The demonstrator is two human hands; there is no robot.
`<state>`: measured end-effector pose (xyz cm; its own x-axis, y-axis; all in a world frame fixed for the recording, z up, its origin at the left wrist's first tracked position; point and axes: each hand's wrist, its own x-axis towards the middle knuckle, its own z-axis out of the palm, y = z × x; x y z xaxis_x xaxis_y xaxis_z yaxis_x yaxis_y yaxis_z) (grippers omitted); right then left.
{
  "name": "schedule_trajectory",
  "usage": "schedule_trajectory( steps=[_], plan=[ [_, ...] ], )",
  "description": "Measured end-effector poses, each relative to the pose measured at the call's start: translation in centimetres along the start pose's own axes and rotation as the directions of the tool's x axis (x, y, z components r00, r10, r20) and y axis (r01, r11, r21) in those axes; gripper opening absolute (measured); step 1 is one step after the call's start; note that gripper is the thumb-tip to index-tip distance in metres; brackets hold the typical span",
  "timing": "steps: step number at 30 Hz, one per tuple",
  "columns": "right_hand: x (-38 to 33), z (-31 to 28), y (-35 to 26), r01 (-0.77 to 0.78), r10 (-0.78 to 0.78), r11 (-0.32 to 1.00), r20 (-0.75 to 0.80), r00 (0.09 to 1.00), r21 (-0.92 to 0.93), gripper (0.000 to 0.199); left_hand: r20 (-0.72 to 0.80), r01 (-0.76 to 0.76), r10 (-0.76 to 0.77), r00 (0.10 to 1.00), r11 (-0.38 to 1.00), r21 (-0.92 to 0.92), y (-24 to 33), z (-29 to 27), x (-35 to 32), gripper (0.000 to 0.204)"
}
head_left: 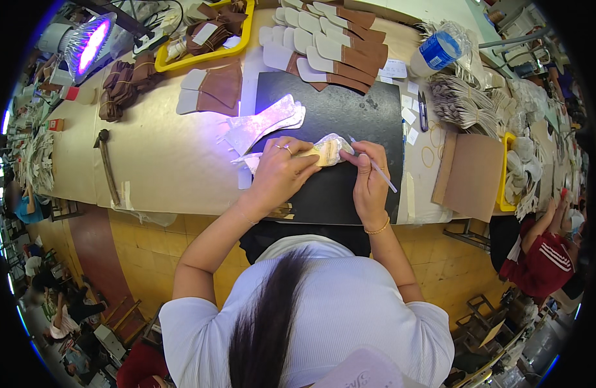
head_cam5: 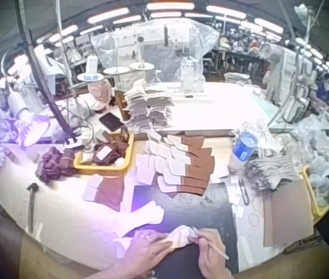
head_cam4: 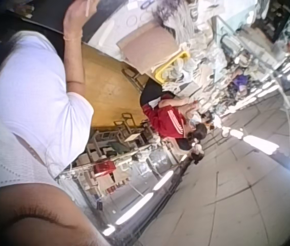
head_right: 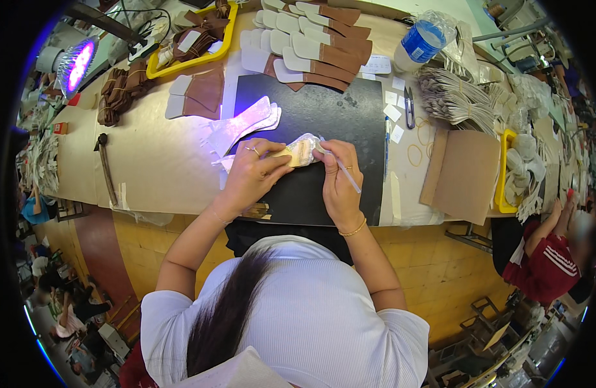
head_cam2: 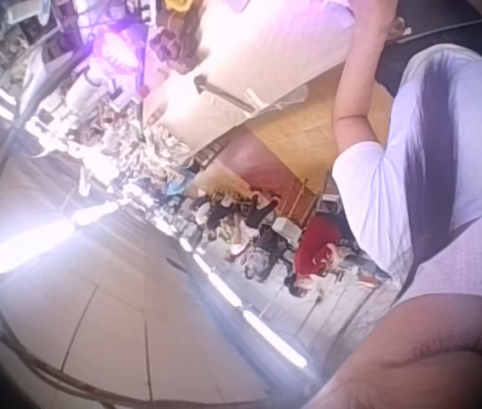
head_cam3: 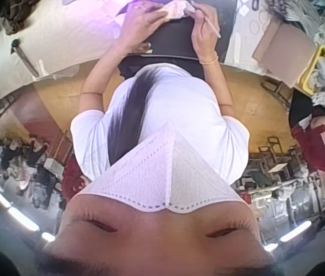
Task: The person picks up a stack of white fabric pieces, separates them, and places them on a black cutting mat. Using a white marking pen, the person marks the edges of each piece one by one, then stacks the marked pieces and places them into a yellow bin.
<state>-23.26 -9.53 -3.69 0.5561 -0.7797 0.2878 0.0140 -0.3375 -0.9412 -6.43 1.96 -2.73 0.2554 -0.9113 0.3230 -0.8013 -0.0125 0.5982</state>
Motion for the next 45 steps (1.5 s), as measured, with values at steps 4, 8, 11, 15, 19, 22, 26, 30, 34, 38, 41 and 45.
schedule_trajectory(
  steps=[4,8,11,15,19,22,26,30,34,38,41,45],
  plan=[
    [0.0,0.1,-0.1,-0.007,0.007,1.0,0.0,1.0,0.01,0.021,-0.019,-0.035,0.035,0.999,0.999,0.011,0.1,0.2,0.2,0.018],
    [0.0,0.2,-0.2,-0.011,0.011,1.0,-0.015,1.0,0.011,0.02,-0.033,-0.073,0.074,0.997,0.997,0.029,0.0,0.4,0.2,0.018],
    [0.1,0.2,0.1,-0.017,0.017,0.999,-0.01,1.0,-0.048,0.017,-0.023,-0.096,0.098,0.995,0.993,0.068,0.0,0.4,0.2,0.017],
    [0.7,0.2,-1.4,0.089,-0.067,0.936,0.076,0.995,-0.339,0.011,0.005,-0.12,0.12,0.993,0.982,0.144,0.2,0.4,0.2,0.015],
    [1.0,0.4,-2.1,0.098,-0.063,0.905,0.097,0.993,-0.413,0.008,0.014,-0.137,0.136,0.991,0.976,0.168,0.3,0.5,0.2,0.014],
    [1.2,0.5,-2.1,0.148,-0.088,0.868,0.146,0.985,-0.474,0.007,0.013,-0.137,0.137,0.991,0.974,0.179,0.2,0.6,0.1,0.014],
    [0.6,0.6,-3.0,0.302,-0.185,0.785,0.261,0.948,-0.541,0.006,0.013,-0.146,0.146,0.989,0.972,0.184,0.2,0.6,0.1,0.015],
    [-0.7,0.1,-3.6,0.363,-0.234,0.804,0.31,0.922,-0.471,0.006,-0.001,-0.125,0.126,0.992,0.979,0.164,0.0,0.6,0.0,0.016],
    [-0.2,0.1,-3.0,0.269,-0.24,0.888,0.123,0.963,-0.373,0.009,0.091,0.066,-0.058,0.994,0.994,-0.091,-0.6,-0.4,0.8,0.021],
    [-0.3,0.0,-1.9,0.149,-0.146,0.963,0.028,0.989,-0.226,0.014,0.195,0.276,-0.222,0.955,0.907,-0.319,-0.9,-1.6,1.7,0.025],
    [-0.4,0.4,-1.6,0.13,-0.132,0.976,-0.001,0.991,-0.174,0.014,0.236,0.358,-0.285,0.929,0.852,-0.382,-1.0,-2.1,1.9,0.027],
    [-0.5,0.6,-1.4,0.107,-0.094,0.976,0.074,0.993,-0.191,0.015,0.204,0.39,-0.332,0.921,0.766,-0.511,-1.9,-2.1,1.5,0.032]
  ],
)
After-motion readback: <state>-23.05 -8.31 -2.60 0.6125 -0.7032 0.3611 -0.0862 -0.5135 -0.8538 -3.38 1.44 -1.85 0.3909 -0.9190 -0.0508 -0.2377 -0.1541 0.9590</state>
